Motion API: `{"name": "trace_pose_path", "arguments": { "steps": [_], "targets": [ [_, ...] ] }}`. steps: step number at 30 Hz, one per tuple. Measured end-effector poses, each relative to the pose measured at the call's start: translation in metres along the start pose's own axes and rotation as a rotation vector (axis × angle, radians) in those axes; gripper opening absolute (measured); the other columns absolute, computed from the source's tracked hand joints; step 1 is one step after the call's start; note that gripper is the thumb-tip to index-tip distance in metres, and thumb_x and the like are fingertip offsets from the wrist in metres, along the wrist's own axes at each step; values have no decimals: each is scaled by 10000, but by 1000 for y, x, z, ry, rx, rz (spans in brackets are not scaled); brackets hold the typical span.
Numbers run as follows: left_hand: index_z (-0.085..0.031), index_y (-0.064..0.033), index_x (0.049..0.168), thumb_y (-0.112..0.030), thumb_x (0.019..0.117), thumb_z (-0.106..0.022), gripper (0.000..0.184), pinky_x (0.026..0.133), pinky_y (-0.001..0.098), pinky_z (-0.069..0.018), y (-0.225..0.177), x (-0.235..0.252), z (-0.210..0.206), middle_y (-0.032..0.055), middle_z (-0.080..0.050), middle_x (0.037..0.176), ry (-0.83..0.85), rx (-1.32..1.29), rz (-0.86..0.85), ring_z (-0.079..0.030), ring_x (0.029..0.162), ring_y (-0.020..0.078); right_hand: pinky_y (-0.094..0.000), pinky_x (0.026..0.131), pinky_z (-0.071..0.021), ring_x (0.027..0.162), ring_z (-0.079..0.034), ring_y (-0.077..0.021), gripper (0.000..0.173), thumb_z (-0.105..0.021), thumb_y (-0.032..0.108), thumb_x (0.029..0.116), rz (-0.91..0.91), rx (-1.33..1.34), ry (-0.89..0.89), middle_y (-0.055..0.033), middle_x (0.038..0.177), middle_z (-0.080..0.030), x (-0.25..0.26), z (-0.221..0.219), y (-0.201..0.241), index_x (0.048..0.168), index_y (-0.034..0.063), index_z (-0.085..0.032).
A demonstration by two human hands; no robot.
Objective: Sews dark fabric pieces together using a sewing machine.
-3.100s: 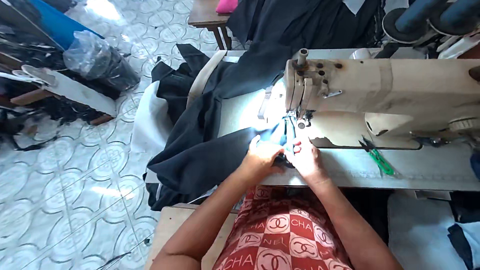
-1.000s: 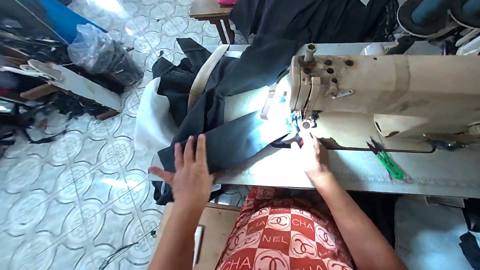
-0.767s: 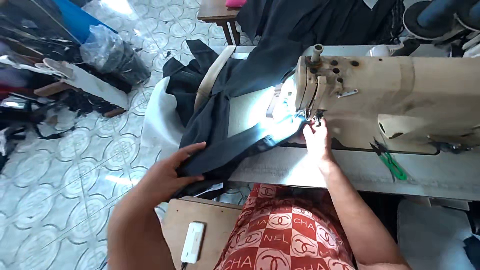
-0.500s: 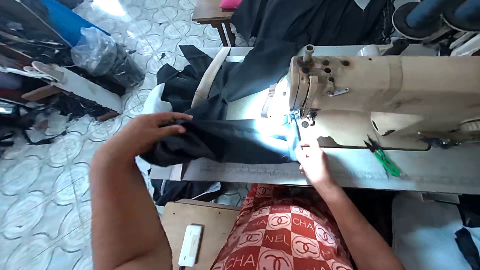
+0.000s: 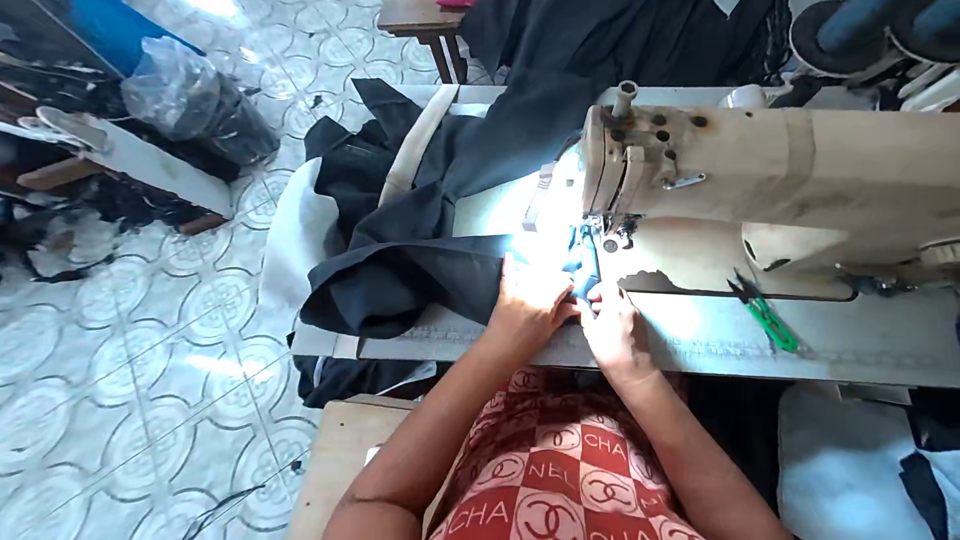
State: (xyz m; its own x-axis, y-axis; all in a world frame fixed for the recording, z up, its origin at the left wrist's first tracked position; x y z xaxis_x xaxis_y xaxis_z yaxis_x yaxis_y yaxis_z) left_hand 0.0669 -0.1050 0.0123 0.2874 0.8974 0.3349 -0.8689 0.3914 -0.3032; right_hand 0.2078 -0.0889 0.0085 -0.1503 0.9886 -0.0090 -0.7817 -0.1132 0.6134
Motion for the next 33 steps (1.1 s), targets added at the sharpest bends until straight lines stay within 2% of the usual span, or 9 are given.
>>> {"name": "trace_pose_path", "arguments": {
  "steps": [6,11,14,16,19,24,28,31,33],
  "targets": [
    [-723,-97,1227,-601,946,-595,591,1090,776,-301,2,-4,-3,91,-738,1176,30,16,-3,-692,1146,312,-490,780,-577,839,-720,-328,229,-616,174,993,-12,14,16,-198,909,-718,5,4,-4,999,-36,-706],
    [-592,-126,1443,-687,839,-673,828,1105,819,-191,-2,8,-8,151,-670,1336,143,93,66,-596,1282,415,-284,641,-625,647,-689,-103,170,-614,107,1013,-173,545,36,-86,821,-668,14,11,-32,1053,-57,-634],
    [-694,-175,1312,-597,773,-791,691,1096,804,-205,-4,17,-10,108,-707,1211,99,63,25,-640,1174,366,-255,597,-614,593,-669,-87,132,-619,89,1016,-279,739,48,-55,765,-659,17,10,-39,1026,-43,-615],
    [-754,-174,1159,-485,826,-796,457,1062,803,-258,-6,20,-11,78,-712,1124,83,19,-16,-667,1092,331,-239,570,-602,566,-653,-78,110,-610,88,1023,-330,840,67,-30,730,-649,18,11,-43,1001,-20,-604],
    [-768,-143,1084,-267,928,-734,202,927,643,-479,-6,24,-14,70,-728,1133,94,19,-59,-688,1055,307,-234,553,-590,548,-639,-78,105,-596,93,1034,-390,931,110,-23,698,-637,20,14,-44,1007,-9,-596],
    [-725,-143,1236,-208,851,-786,395,974,649,-435,-6,35,-19,88,-717,1015,104,40,-26,-675,988,314,-220,537,-572,527,-613,-72,104,-586,99,1042,-459,1013,148,-18,679,-616,21,16,-45,1015,-2,-589],
    [-751,-136,1150,-111,877,-747,274,834,538,-533,-8,42,-20,92,-703,1001,124,-4,-92,-682,970,294,-210,524,-560,516,-596,-66,103,-579,97,1045,-467,1039,173,-20,674,-606,20,17,-47,1015,0,-596],
    [-777,-189,1120,-9,934,-644,291,1015,656,-403,-8,38,-16,103,-693,997,120,29,-140,-666,1009,313,-206,529,-559,510,-591,-59,90,-597,78,1032,-445,997,185,-13,666,-602,20,17,-45,975,8,-582],
    [-789,-180,1070,-12,947,-619,269,942,579,-485,-8,34,-8,100,-710,1046,118,82,-139,-672,1017,310,-213,529,-567,507,-598,-61,86,-629,54,1005,-404,912,186,-15,670,-612,19,16,-43,949,-3,-596]
  ]
}}
Point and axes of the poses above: each hand's wrist, its own x-axis towards the middle knuckle, its own z-axis out of the back of the hand, y = z × x, the point moved 4 cm from there along x, towards the middle knuckle
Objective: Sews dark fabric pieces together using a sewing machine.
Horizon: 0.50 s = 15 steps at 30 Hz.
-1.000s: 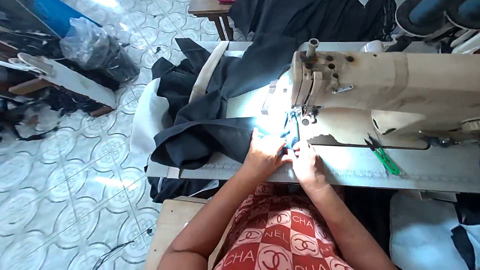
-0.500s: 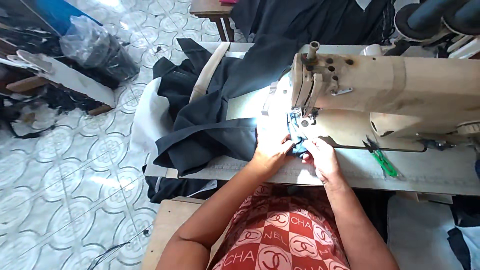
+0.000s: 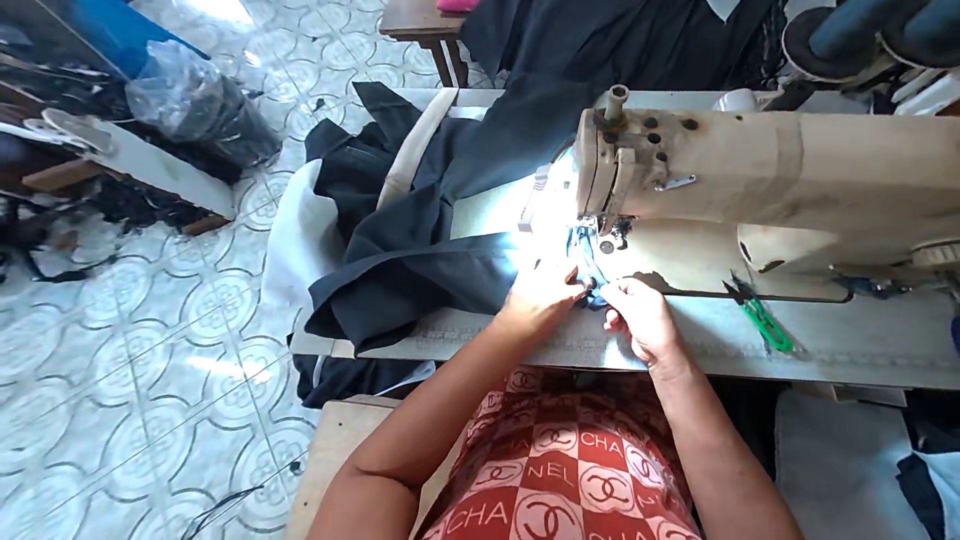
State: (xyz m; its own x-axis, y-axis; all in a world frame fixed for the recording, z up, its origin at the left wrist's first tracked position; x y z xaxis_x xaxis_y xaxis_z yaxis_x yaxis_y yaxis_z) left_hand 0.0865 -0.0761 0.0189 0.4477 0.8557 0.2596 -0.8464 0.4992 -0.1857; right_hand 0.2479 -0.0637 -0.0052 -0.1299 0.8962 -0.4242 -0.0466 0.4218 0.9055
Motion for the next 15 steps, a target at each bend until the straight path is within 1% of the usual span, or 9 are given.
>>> {"name": "trace_pose_path", "arguments": {
  "steps": [2,3,4,5,7,8,11,13,15],
  "targets": [
    [-795,-146,992,-5,935,-622,231,822,505,-548,0,-8,4,87,-734,1060,-75,35,-17,-696,976,293,-226,531,-573,507,-604,-70,90,-666,29,966,46,-103,-6,-27,672,-618,-2,-4,-1,912,-11,-606],
    [-793,-134,978,-2,934,-624,218,804,489,-550,-1,-12,6,85,-733,1044,-97,41,-23,-695,961,288,-229,531,-573,509,-607,-73,89,-684,23,948,69,-146,-12,-33,674,-621,-4,-6,-1,911,-14,-611],
    [-790,-129,992,-6,939,-624,213,787,477,-554,-1,-14,7,88,-736,1030,-111,53,-19,-701,941,285,-229,532,-573,514,-608,-74,93,-699,18,933,90,-183,-21,-36,681,-618,-5,-8,-1,919,-19,-615],
    [-782,-122,1042,-12,950,-617,218,766,469,-559,-1,-14,8,100,-734,991,-113,68,0,-707,907,292,-232,534,-576,518,-610,-77,102,-710,16,921,104,-218,-34,-40,688,-617,-6,-10,-1,939,-29,-620],
    [-753,-102,1120,-43,986,-594,217,750,463,-575,-1,-12,10,127,-722,926,-90,86,44,-709,865,311,-237,540,-578,528,-623,-77,166,-714,21,904,134,-284,-56,-37,686,-625,-7,-12,-1,1028,-46,-627],
    [-757,-107,1122,-51,987,-593,219,747,461,-573,-1,-11,8,119,-723,922,-92,88,41,-709,867,304,-240,542,-577,531,-623,-74,209,-711,28,901,158,-305,-60,-31,683,-625,-6,-13,-3,1074,-48,-622],
    [-787,-150,1089,-15,953,-612,260,777,482,-549,0,-12,-2,88,-719,969,-84,59,-2,-696,917,282,-229,535,-563,534,-605,-56,269,-704,51,897,265,-342,-83,-23,690,-618,-6,-14,-8,1140,-44,-640],
    [-787,-175,1088,-18,947,-617,270,813,487,-541,-2,-11,-4,80,-708,972,-67,67,-9,-690,926,271,-225,563,-549,567,-595,-52,281,-679,64,878,377,-424,-120,-34,710,-628,-9,-16,-8,1137,-44,-669],
    [-787,-177,1093,-30,954,-610,269,852,496,-541,-4,-13,-5,87,-707,982,-65,62,-17,-692,943,274,-248,619,-514,625,-580,-79,262,-669,94,880,462,-572,-165,-45,727,-638,-14,-19,-5,1112,-21,-706]
  ]
}}
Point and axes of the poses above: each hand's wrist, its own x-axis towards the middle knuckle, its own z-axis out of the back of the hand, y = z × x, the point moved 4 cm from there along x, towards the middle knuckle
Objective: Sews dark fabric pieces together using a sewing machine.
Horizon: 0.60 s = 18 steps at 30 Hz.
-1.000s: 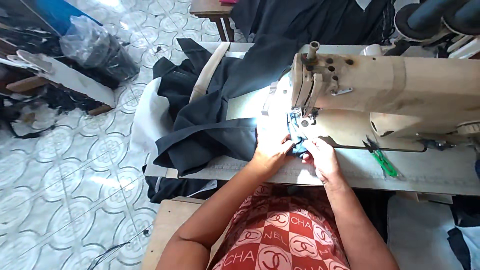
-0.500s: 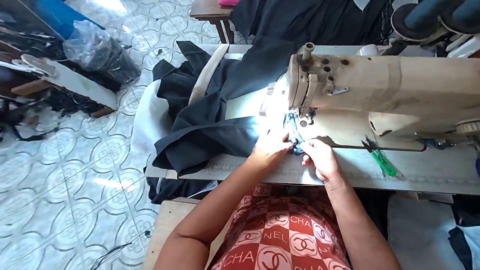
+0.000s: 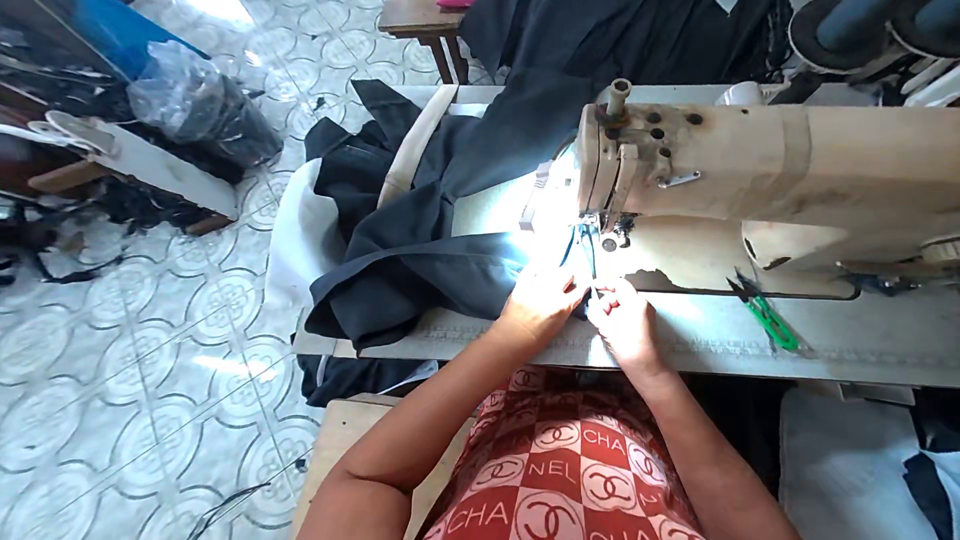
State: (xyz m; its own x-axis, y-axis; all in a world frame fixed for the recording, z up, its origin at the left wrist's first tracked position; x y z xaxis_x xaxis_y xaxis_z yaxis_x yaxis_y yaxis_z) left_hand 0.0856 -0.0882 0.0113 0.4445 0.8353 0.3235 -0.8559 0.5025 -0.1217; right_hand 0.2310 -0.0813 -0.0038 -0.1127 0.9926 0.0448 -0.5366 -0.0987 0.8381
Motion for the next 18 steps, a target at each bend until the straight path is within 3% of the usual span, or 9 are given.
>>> {"name": "trace_pose_path", "arguments": {
  "steps": [4,6,8,13,16,18],
  "targets": [
    [-791,-162,1098,-48,972,-589,264,856,474,-553,-1,-7,1,103,-721,1012,-15,-24,-38,-693,980,285,-412,693,-577,729,-692,-237,238,-646,119,910,90,-281,-1,-120,835,-717,-4,-4,14,1100,18,-748],
    [-792,-149,1093,-43,974,-588,259,862,464,-553,-1,-12,1,94,-727,1018,-42,-26,-34,-691,996,279,-448,728,-593,797,-726,-281,257,-637,122,924,81,-353,36,-150,936,-742,-4,-7,18,1130,14,-746],
    [-793,-130,1069,-43,977,-592,238,871,444,-564,0,-14,1,82,-737,1009,-79,-34,-18,-701,996,261,-455,765,-600,856,-739,-297,269,-625,136,943,75,-396,61,-165,989,-746,-4,-9,20,1150,12,-743],
    [-786,-113,1086,-40,986,-583,238,898,427,-561,4,-17,0,83,-743,989,-125,-66,2,-707,992,251,-435,735,-609,864,-733,-285,250,-602,168,966,146,-446,18,-162,1022,-724,-8,-8,21,1116,69,-776],
    [-773,-120,1113,-68,1010,-563,239,902,431,-559,5,-16,1,83,-736,976,-106,-66,-13,-704,986,253,-437,724,-614,888,-729,-301,262,-570,99,960,175,-391,5,-196,1146,-689,-8,-6,13,1126,73,-772],
    [-775,-143,1122,-65,1009,-562,254,906,435,-551,6,-14,2,69,-738,988,-91,-65,-37,-700,999,249,-436,761,-612,917,-727,-290,266,-552,45,954,177,-316,11,-177,1126,-700,-4,-2,9,1104,77,-769]
  ]
}}
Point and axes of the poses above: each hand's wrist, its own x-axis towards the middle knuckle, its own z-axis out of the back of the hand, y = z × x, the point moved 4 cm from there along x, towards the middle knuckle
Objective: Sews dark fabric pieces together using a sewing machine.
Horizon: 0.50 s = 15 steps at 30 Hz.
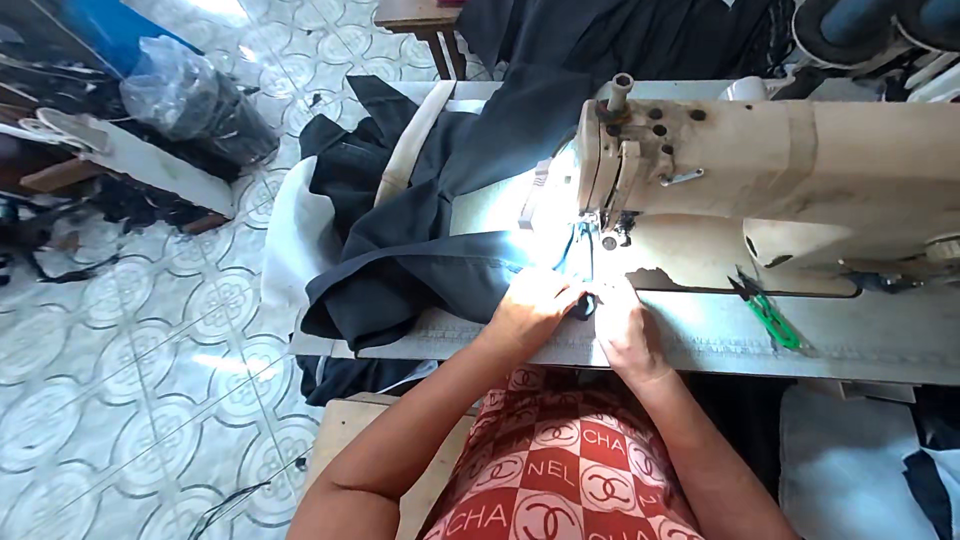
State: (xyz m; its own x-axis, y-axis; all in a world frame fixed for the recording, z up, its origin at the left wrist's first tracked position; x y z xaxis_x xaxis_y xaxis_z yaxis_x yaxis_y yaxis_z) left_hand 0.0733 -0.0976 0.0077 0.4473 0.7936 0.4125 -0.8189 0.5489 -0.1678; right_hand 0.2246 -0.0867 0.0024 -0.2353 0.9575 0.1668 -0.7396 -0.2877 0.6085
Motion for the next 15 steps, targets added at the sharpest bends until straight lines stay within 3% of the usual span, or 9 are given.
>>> {"name": "trace_pose_path", "arguments": {
  "steps": [5,9,15],
  "targets": [
    [-781,-178,1122,-47,994,-564,284,939,448,-527,2,1,-1,59,-727,1006,46,20,-24,-683,1026,244,-441,843,-602,972,-728,-272,238,-586,2,950,0,76,44,-154,1085,-729,8,6,-5,1071,75,-778],
    [-778,-194,1133,-52,1002,-559,292,959,451,-504,4,0,-1,55,-721,1008,51,30,-46,-675,1027,234,-402,867,-609,1024,-732,-269,285,-571,-10,931,131,-68,-55,-130,1174,-734,-2,-4,-2,1085,86,-790],
    [-765,-202,1169,-53,1016,-535,314,1009,467,-487,9,0,-1,48,-725,1082,85,12,-63,-665,1088,239,-417,762,-612,923,-744,-300,261,-579,4,925,197,-220,-115,-116,1112,-761,-5,-8,2,1077,69,-780]
  ]
}}
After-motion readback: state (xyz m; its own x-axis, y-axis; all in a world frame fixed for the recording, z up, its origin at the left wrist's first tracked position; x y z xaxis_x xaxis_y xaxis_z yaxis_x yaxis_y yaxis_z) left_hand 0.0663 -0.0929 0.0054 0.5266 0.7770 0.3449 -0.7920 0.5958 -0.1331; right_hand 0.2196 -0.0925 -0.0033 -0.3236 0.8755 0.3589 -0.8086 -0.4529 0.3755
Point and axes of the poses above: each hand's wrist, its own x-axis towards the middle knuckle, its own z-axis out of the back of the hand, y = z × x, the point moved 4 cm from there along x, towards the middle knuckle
